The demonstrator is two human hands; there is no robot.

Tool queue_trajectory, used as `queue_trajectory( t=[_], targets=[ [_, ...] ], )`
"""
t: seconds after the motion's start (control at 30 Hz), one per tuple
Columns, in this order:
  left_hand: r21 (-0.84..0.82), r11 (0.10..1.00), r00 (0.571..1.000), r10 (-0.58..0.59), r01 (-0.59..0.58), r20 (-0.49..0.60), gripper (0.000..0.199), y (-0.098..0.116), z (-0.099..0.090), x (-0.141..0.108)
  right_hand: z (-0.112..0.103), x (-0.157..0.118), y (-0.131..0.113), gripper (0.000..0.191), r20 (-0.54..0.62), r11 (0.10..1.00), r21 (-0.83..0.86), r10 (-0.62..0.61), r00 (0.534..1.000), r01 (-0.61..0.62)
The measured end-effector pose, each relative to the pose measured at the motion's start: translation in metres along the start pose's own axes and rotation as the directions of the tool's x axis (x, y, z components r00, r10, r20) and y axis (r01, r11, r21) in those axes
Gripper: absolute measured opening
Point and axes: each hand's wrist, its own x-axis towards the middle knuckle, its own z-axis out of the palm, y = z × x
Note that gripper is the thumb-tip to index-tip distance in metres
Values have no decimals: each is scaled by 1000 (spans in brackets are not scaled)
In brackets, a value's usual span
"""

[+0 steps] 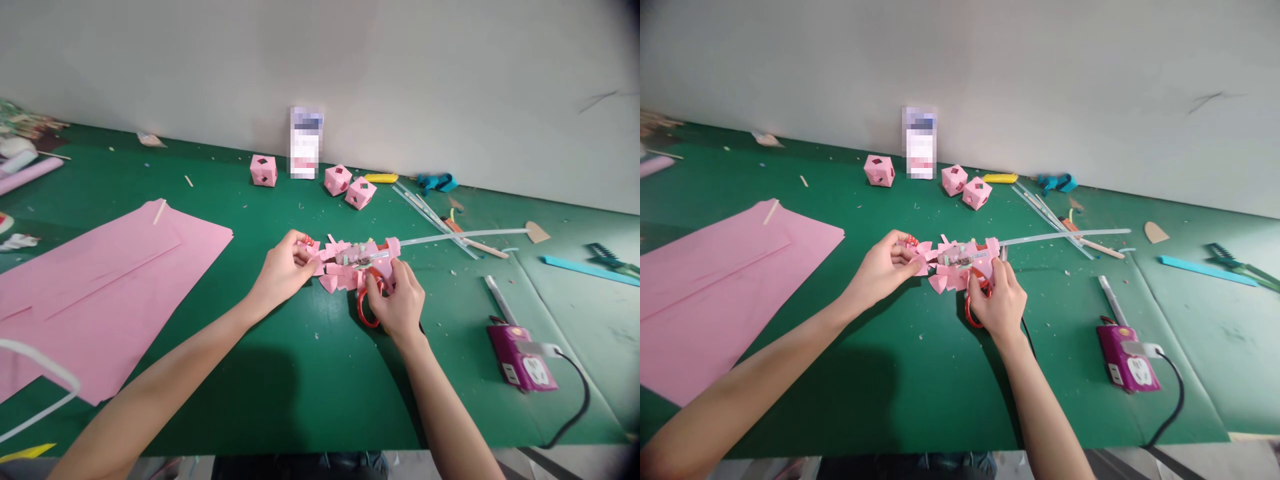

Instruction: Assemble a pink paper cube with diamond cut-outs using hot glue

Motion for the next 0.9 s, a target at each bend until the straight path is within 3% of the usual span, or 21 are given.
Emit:
queue_trajectory(
  t=[0.9],
  targets=[
    [-34,999,999,-27,28,23,30,-1,0,0,-1,0,0,14,4,999,23,-27,1000,27]
  ],
)
